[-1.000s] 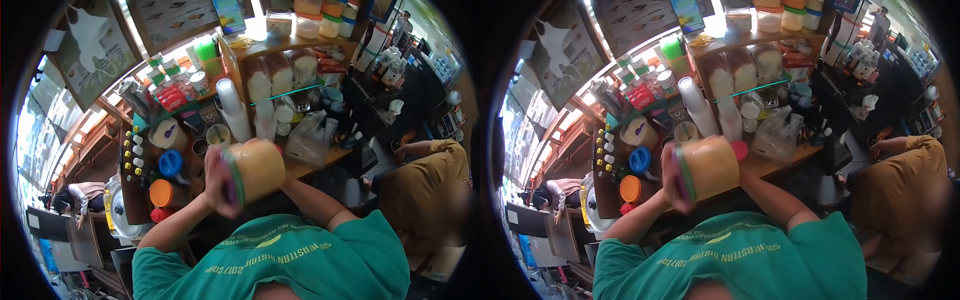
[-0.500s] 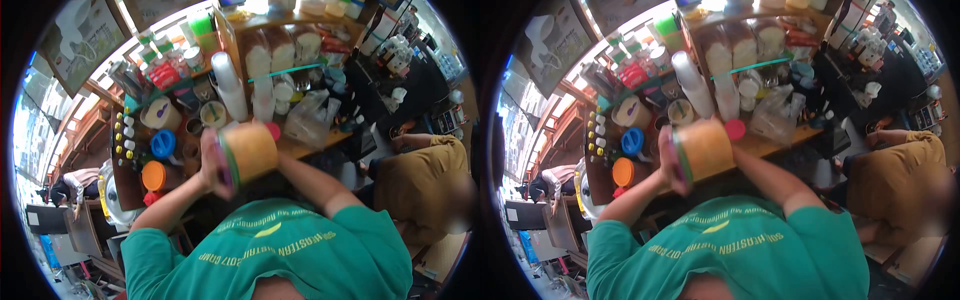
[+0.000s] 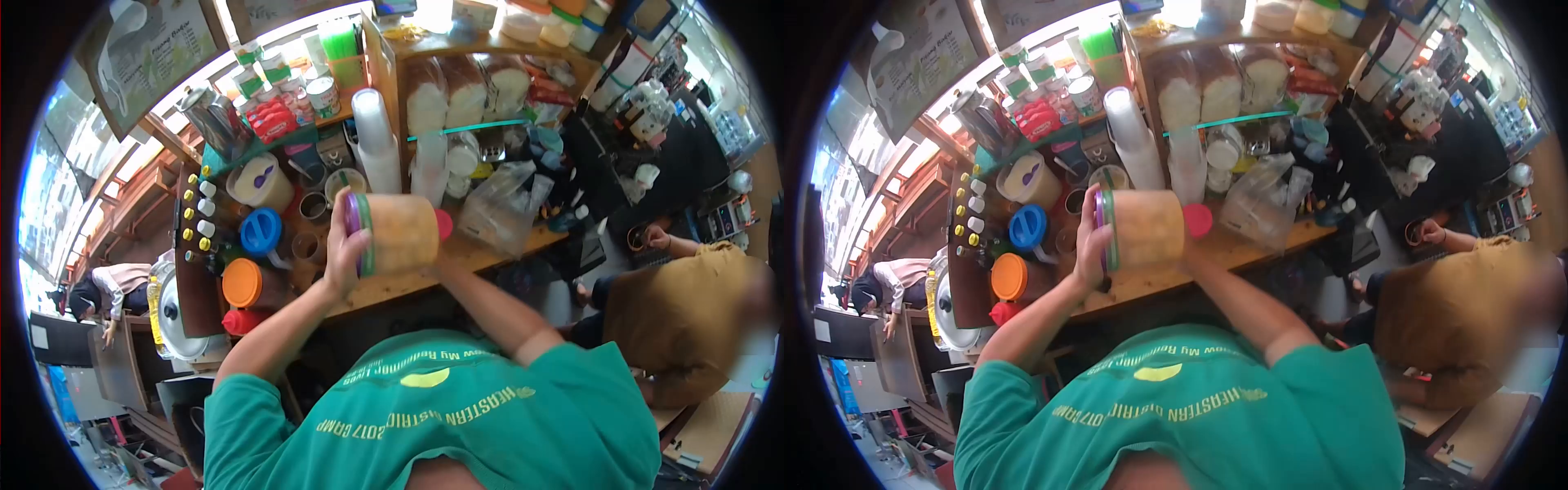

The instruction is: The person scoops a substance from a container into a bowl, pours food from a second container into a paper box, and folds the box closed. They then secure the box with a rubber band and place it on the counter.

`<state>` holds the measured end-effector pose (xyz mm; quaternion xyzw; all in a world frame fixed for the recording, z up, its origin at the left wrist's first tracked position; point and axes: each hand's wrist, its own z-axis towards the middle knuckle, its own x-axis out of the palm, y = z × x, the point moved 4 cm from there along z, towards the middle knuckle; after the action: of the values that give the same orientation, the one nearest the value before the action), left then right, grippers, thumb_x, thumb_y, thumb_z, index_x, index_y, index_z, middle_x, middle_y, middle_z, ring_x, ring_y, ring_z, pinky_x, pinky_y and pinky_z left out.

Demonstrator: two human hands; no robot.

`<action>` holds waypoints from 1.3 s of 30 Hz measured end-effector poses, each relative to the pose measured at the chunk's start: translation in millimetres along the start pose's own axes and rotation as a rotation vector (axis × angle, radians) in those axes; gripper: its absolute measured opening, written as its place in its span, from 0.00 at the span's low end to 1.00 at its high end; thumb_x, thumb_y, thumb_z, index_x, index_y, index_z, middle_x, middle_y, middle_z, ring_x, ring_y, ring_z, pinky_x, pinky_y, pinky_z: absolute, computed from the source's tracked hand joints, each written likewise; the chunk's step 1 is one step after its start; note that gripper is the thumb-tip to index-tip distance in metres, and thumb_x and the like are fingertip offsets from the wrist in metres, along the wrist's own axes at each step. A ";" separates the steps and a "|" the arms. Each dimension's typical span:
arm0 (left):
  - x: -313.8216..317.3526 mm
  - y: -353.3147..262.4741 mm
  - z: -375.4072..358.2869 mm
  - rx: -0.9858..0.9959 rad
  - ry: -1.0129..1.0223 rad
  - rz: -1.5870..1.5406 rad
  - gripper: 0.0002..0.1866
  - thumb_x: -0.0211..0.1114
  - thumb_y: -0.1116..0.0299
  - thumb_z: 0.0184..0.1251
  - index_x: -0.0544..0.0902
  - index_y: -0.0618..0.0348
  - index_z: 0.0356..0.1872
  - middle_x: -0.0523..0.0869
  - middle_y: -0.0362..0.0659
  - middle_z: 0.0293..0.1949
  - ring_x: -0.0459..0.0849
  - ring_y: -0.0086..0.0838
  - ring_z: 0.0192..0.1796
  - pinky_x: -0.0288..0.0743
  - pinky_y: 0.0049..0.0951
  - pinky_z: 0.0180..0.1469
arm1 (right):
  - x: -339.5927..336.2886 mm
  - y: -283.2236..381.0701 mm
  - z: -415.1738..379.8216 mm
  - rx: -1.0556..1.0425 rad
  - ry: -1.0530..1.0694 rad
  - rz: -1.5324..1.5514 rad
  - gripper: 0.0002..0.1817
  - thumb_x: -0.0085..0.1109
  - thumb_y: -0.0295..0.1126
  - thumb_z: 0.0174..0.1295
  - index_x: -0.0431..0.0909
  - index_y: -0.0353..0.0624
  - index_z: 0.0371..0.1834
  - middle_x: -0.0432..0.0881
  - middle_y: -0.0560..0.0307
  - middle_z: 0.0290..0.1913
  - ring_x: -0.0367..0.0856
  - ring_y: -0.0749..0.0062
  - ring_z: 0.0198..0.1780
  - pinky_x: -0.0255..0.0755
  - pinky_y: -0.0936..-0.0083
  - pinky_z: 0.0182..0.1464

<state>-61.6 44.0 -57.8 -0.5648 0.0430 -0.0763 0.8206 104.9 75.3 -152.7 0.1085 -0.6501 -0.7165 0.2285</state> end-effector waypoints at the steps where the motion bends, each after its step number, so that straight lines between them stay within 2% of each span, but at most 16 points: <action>1: -1.2 -3.5 -0.6 0.235 0.102 0.147 0.46 0.74 0.63 0.61 0.56 0.55 0.77 0.77 0.48 0.57 0.79 0.41 0.57 0.75 0.47 0.61 | -7.8 -19.5 -0.7 -0.265 -0.018 -0.199 0.44 0.30 0.71 0.75 0.70 0.41 0.72 0.79 0.46 0.66 0.78 0.57 0.67 0.74 0.57 0.67; 3: -1.4 -8.7 -16.4 0.693 0.285 0.457 0.38 0.74 0.55 0.56 0.71 0.54 0.68 0.76 0.52 0.61 0.76 0.50 0.61 0.69 0.55 0.64 | -20.1 -56.3 19.1 0.162 0.644 1.026 0.45 0.33 0.70 0.75 0.63 0.43 0.77 0.73 0.51 0.72 0.76 0.57 0.68 0.73 0.57 0.68; 4: 3.8 -10.5 -39.6 0.893 0.380 0.620 0.36 0.75 0.51 0.53 0.78 0.54 0.63 0.76 0.54 0.63 0.75 0.54 0.63 0.67 0.60 0.65 | -17.8 -30.7 10.3 0.449 0.186 0.640 0.45 0.33 0.71 0.75 0.66 0.42 0.75 0.76 0.50 0.69 0.79 0.58 0.64 0.74 0.59 0.66; 7: 27.2 -30.0 -7.1 -0.189 -0.410 -0.164 0.38 0.76 0.32 0.37 0.86 0.46 0.47 0.79 0.44 0.56 0.75 0.58 0.57 0.69 0.63 0.58 | 5.4 40.7 -1.4 -0.289 -0.054 -0.298 0.44 0.33 0.72 0.74 0.73 0.39 0.62 0.85 0.45 0.53 0.84 0.57 0.55 0.78 0.61 0.62; 9: 15.2 -59.6 -35.7 0.860 0.079 0.384 0.30 0.75 0.45 0.47 0.84 0.45 0.52 0.78 0.45 0.56 0.77 0.52 0.57 0.71 0.56 0.62 | -6.7 26.8 9.1 0.136 0.530 1.091 0.44 0.35 0.72 0.74 0.70 0.40 0.70 0.80 0.45 0.64 0.81 0.55 0.63 0.78 0.59 0.63; 11: 2.1 -33.7 -27.8 0.747 0.031 0.511 0.17 0.71 0.61 0.58 0.84 0.46 0.49 0.82 0.43 0.54 0.80 0.40 0.57 0.75 0.33 0.59 | 4.7 35.1 3.5 0.494 0.466 1.273 0.38 0.38 0.64 0.78 0.69 0.42 0.72 0.76 0.45 0.70 0.79 0.53 0.67 0.77 0.55 0.65; 15: 14.7 -18.3 2.0 -0.063 -0.269 -0.272 0.32 0.68 0.64 0.58 0.73 0.53 0.66 0.80 0.47 0.58 0.81 0.41 0.58 0.74 0.38 0.64 | -19.6 23.0 -5.4 -0.382 0.119 -0.241 0.24 0.51 0.43 0.79 0.70 0.42 0.71 0.76 0.50 0.70 0.77 0.57 0.69 0.76 0.58 0.67; 17: 19.0 -17.7 -7.4 -0.081 -0.216 -0.326 0.38 0.65 0.67 0.58 0.65 0.55 0.73 0.77 0.50 0.59 0.80 0.40 0.57 0.73 0.40 0.65 | -19.9 -9.8 23.8 0.162 0.537 0.997 0.23 0.52 0.39 0.78 0.70 0.40 0.71 0.79 0.51 0.67 0.80 0.58 0.66 0.79 0.58 0.64; 20: 13.1 -12.6 -6.0 -0.081 -0.165 -0.360 0.44 0.62 0.69 0.59 0.56 0.57 0.80 0.74 0.52 0.61 0.80 0.39 0.57 0.73 0.41 0.66 | -14.0 -2.5 -2.7 0.208 -0.138 0.619 0.34 0.34 0.59 0.81 0.73 0.38 0.65 0.84 0.49 0.56 0.86 0.59 0.57 0.80 0.58 0.62; 23: 39.0 -29.5 -28.9 1.443 0.089 0.154 0.46 0.71 0.47 0.54 0.69 0.61 0.72 0.74 0.55 0.64 0.69 0.63 0.66 0.61 0.65 0.70 | -26.6 -14.5 20.8 0.171 0.488 0.866 0.33 0.34 0.58 0.81 0.70 0.41 0.70 0.80 0.49 0.65 0.82 0.58 0.64 0.76 0.54 0.68; 25: 37.2 -47.8 -36.8 1.032 -0.061 0.183 0.42 0.73 0.45 0.52 0.73 0.53 0.68 0.74 0.52 0.63 0.69 0.59 0.66 0.62 0.65 0.69 | -7.1 -19.7 -3.2 0.659 0.334 1.581 0.36 0.31 0.63 0.80 0.72 0.41 0.66 0.81 0.48 0.61 0.83 0.56 0.59 0.74 0.51 0.67; 27: 20.2 -43.5 -24.0 0.245 -0.348 0.232 0.35 0.76 0.41 0.49 0.80 0.38 0.60 0.74 0.47 0.62 0.70 0.50 0.65 0.62 0.64 0.67 | -2.2 12.7 -5.0 -0.229 0.089 -0.186 0.39 0.32 0.68 0.77 0.73 0.42 0.64 0.83 0.46 0.58 0.83 0.56 0.59 0.75 0.53 0.66; 29: 35.8 -46.1 -43.9 1.227 0.040 0.242 0.34 0.73 0.45 0.52 0.79 0.41 0.62 0.74 0.46 0.64 0.70 0.51 0.67 0.65 0.63 0.66 | -13.8 5.2 10.3 0.221 0.524 1.034 0.41 0.37 0.70 0.75 0.70 0.44 0.71 0.80 0.47 0.65 0.81 0.57 0.64 0.75 0.56 0.67; 33: 22.1 -42.1 -20.7 -0.092 -0.275 -0.137 0.40 0.68 0.41 0.51 0.81 0.56 0.63 0.73 0.54 0.66 0.69 0.53 0.67 0.61 0.64 0.66 | 2.8 36.3 -7.2 0.005 -0.121 0.129 0.46 0.32 0.73 0.74 0.72 0.37 0.66 0.81 0.45 0.61 0.84 0.61 0.59 0.80 0.61 0.60; 37: 9.0 -46.0 -44.8 1.125 0.279 0.540 0.58 0.68 0.36 0.52 0.60 0.70 0.77 0.70 0.59 0.67 0.64 0.60 0.71 0.54 0.57 0.75 | -8.8 6.2 -7.2 0.203 0.452 1.041 0.30 0.46 0.52 0.80 0.69 0.39 0.72 0.79 0.49 0.66 0.82 0.64 0.63 0.81 0.64 0.61; 39: 26.1 -50.5 -20.0 -0.115 -0.130 -0.211 0.54 0.70 0.34 0.52 0.68 0.67 0.72 0.71 0.59 0.66 0.64 0.62 0.70 0.57 0.62 0.71 | -22.9 -10.3 -2.2 0.056 0.092 0.345 0.35 0.45 0.60 0.78 0.67 0.41 0.72 0.77 0.50 0.68 0.82 0.60 0.62 0.79 0.58 0.64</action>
<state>-43.0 3.4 -17.4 -0.6161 -0.0656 -0.1229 0.7753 123.9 84.6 -166.3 0.0345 -0.6676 -0.6426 0.3745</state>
